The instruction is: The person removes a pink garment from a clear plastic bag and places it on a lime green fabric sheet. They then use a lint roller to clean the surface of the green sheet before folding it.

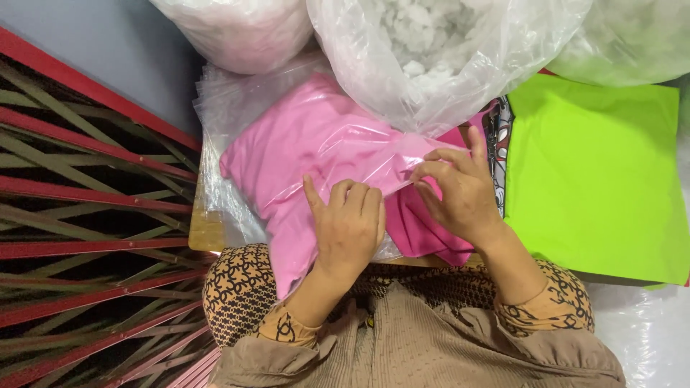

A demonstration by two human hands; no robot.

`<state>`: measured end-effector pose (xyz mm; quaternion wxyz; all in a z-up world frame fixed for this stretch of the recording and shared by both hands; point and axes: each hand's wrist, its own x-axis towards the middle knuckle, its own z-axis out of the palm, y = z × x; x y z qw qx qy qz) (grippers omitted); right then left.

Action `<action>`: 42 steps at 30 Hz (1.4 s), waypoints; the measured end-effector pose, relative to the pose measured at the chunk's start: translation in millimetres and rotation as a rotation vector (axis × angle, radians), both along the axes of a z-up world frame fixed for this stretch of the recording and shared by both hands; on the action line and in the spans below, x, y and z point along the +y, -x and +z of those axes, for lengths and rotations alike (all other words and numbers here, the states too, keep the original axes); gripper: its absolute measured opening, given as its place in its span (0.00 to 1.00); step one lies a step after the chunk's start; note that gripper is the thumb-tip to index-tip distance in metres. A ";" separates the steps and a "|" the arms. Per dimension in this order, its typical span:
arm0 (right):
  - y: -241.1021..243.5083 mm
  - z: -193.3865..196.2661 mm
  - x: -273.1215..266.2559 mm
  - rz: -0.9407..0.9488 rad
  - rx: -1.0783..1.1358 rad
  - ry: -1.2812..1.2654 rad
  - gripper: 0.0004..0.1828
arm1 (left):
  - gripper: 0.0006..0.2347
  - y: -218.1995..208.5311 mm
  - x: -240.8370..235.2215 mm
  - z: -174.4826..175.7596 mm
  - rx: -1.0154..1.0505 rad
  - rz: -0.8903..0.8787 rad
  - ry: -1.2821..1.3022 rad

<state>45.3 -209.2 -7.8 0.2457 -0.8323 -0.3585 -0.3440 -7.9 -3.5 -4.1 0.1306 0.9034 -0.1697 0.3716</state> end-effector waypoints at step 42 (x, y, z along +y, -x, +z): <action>4.7 -17.5 -7.7 -0.093 0.061 0.059 0.05 | 0.06 76.8 11.7 25.2 0.416 -0.020 0.511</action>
